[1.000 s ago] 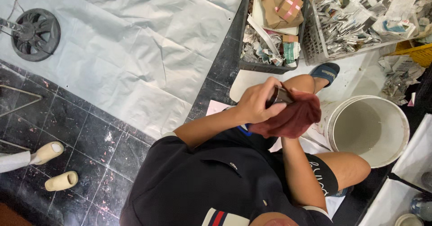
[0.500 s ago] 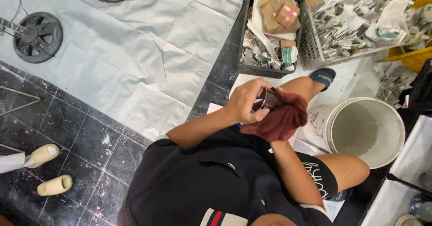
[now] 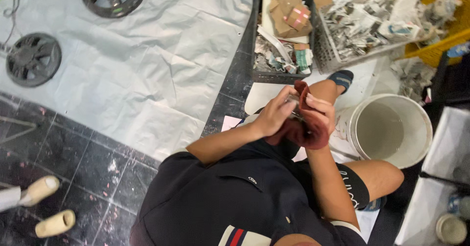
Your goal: The person sits on the floor and wipes various glassware and mugs with a red cloth. They dip the cloth into a bucket of water, wipe each item, and place them on a nearby shelf.
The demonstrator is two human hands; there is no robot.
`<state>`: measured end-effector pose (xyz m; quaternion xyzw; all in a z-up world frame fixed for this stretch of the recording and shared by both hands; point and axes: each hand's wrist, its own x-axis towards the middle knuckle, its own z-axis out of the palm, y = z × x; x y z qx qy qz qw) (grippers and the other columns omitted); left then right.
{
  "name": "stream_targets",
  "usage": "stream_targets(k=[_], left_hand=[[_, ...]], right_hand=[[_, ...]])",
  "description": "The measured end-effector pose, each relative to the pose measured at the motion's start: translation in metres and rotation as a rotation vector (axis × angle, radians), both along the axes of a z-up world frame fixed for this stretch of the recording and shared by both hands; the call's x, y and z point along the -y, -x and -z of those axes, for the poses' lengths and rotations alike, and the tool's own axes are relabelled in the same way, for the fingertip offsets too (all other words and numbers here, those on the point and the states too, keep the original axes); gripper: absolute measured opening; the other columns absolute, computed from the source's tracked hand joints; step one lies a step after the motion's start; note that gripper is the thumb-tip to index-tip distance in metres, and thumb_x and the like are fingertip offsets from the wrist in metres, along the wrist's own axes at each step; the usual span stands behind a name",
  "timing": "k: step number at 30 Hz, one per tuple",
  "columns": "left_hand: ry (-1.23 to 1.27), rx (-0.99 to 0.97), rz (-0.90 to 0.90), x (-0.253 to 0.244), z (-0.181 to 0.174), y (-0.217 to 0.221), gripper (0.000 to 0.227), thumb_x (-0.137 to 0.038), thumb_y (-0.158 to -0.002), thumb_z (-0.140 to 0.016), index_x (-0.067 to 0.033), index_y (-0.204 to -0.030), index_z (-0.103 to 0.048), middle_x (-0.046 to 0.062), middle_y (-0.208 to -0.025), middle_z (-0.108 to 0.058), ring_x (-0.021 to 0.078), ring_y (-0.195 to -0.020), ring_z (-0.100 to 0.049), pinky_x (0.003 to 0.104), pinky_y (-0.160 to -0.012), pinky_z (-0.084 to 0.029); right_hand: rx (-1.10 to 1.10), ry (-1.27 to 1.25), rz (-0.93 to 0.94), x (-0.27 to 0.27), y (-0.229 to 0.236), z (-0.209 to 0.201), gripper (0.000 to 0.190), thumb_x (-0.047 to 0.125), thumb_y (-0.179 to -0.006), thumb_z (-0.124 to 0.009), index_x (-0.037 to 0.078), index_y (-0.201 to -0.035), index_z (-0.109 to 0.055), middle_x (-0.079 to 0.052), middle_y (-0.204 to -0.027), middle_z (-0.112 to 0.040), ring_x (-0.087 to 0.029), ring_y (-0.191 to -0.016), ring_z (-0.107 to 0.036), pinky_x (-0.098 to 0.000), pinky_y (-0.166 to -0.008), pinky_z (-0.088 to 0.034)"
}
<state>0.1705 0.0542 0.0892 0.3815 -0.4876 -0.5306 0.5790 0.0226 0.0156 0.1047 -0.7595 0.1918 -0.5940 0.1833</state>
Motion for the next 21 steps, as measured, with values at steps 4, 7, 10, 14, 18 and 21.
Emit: stream_targets(k=[4, 7, 10, 14, 18, 21], left_hand=[[0.028, 0.292, -0.058, -0.016, -0.015, 0.011, 0.046, -0.033, -0.095, -0.066, -0.0052, -0.129, -0.052, 0.012, -0.100, -0.065, 0.0206, -0.089, -0.065, 0.031, -0.083, -0.052], [0.240, 0.519, -0.142, -0.011, -0.025, 0.015, 0.056, -0.037, -0.086, -0.075, -0.0071, -0.130, -0.056, 0.012, -0.106, -0.069, 0.0294, -0.094, -0.071, 0.036, -0.083, -0.057], [0.440, 0.627, -0.125, -0.003, -0.027, 0.019, 0.065, -0.043, -0.080, -0.083, -0.0079, -0.128, -0.057, 0.013, -0.110, -0.067, 0.0321, -0.093, -0.069, 0.040, -0.083, -0.057], [0.675, 0.746, 0.032, 0.024, -0.023, 0.031, 0.075, -0.051, -0.077, -0.088, -0.0076, -0.129, -0.058, 0.011, -0.105, -0.062, 0.0325, -0.090, -0.064, 0.041, -0.079, -0.054], [0.923, 0.777, 0.349, 0.071, -0.016, 0.069, 0.076, -0.054, -0.076, -0.091, -0.0122, -0.133, -0.063, 0.008, -0.100, -0.059, 0.0294, -0.083, -0.058, 0.040, -0.073, -0.050], [1.045, 0.721, 0.544, 0.103, -0.011, 0.113, 0.074, -0.053, -0.076, -0.090, -0.0169, -0.135, -0.063, 0.007, -0.105, -0.063, 0.0269, -0.084, -0.058, 0.040, -0.072, -0.049]], right_hand=[[0.245, -0.363, 0.072, -0.026, 0.015, 0.027, 0.028, 0.022, -0.106, -0.066, -0.003, -0.117, -0.059, -0.023, -0.124, -0.061, -0.034, -0.119, -0.067, -0.0434, -0.106, -0.056], [0.370, -0.460, 0.078, -0.033, 0.025, 0.044, 0.030, 0.022, -0.101, -0.068, -0.003, -0.116, -0.059, -0.023, -0.120, -0.061, -0.033, -0.114, -0.066, -0.0429, -0.103, -0.054], [0.351, -0.508, 0.210, -0.044, 0.035, 0.060, 0.038, 0.024, -0.092, -0.072, -0.002, -0.117, -0.059, -0.020, -0.117, -0.061, -0.033, -0.110, -0.065, -0.0425, -0.099, -0.052], [0.154, -0.533, 0.415, -0.051, 0.058, 0.055, 0.050, 0.027, -0.081, -0.078, 0.000, -0.118, -0.059, -0.017, -0.113, -0.061, -0.033, -0.104, -0.063, -0.0419, -0.094, -0.049], [-0.394, -0.505, 0.573, -0.046, 0.100, 0.021, 0.063, 0.030, -0.070, -0.083, 0.001, -0.120, -0.059, -0.013, -0.108, -0.061, -0.033, -0.098, -0.062, -0.0413, -0.089, -0.046], [-0.365, -0.535, 0.672, -0.044, 0.134, 0.004, 0.066, 0.033, -0.069, -0.084, 0.002, -0.120, -0.058, -0.013, -0.112, -0.061, -0.030, -0.105, -0.062, -0.0405, -0.094, -0.047]])
